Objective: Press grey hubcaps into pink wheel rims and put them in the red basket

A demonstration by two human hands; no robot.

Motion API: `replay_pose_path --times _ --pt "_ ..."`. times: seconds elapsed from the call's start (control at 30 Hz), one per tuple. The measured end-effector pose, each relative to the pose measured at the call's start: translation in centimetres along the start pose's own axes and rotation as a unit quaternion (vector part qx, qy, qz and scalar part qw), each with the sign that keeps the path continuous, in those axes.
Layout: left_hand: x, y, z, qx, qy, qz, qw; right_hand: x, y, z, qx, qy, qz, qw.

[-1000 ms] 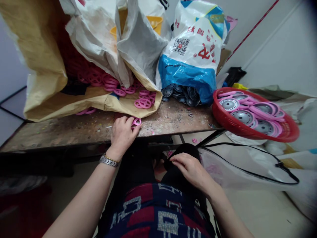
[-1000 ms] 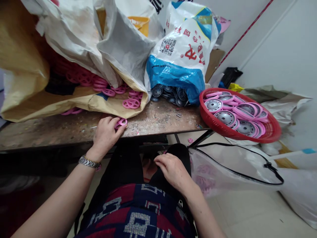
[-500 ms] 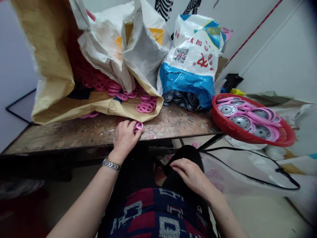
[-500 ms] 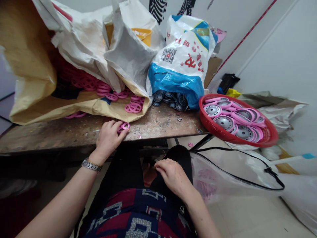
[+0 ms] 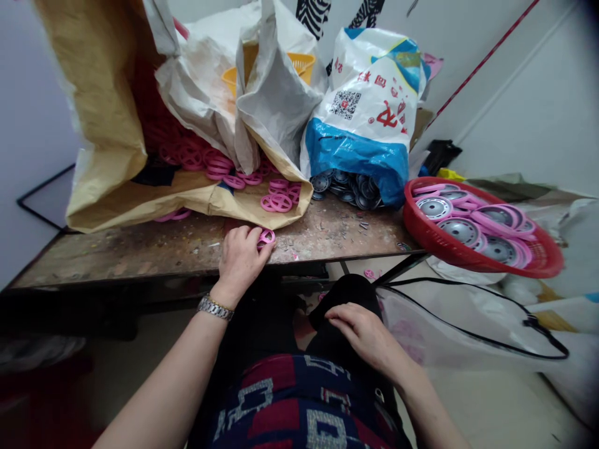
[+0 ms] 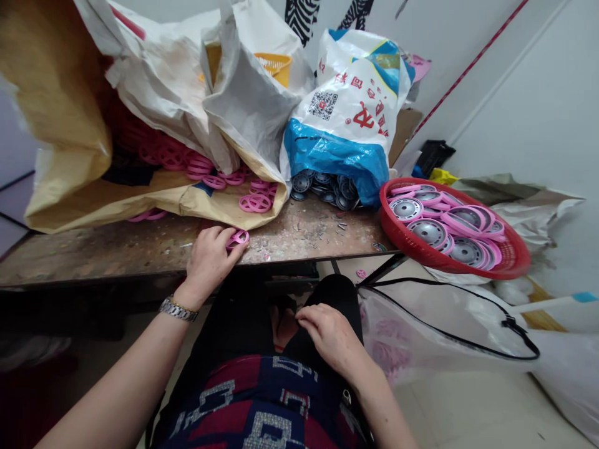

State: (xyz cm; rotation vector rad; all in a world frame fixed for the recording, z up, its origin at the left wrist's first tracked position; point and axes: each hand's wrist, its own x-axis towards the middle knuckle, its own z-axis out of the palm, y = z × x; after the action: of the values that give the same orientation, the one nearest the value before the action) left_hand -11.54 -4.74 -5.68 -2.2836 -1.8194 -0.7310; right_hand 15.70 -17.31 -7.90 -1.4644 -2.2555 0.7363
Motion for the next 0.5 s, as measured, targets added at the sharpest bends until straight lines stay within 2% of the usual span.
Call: replay_pose_path --times 0.5 --pt "-0.10 0.17 -0.07 0.001 -0.006 -0.004 1.000 -0.03 0.41 0.48 0.026 -0.019 0.028 0.999"
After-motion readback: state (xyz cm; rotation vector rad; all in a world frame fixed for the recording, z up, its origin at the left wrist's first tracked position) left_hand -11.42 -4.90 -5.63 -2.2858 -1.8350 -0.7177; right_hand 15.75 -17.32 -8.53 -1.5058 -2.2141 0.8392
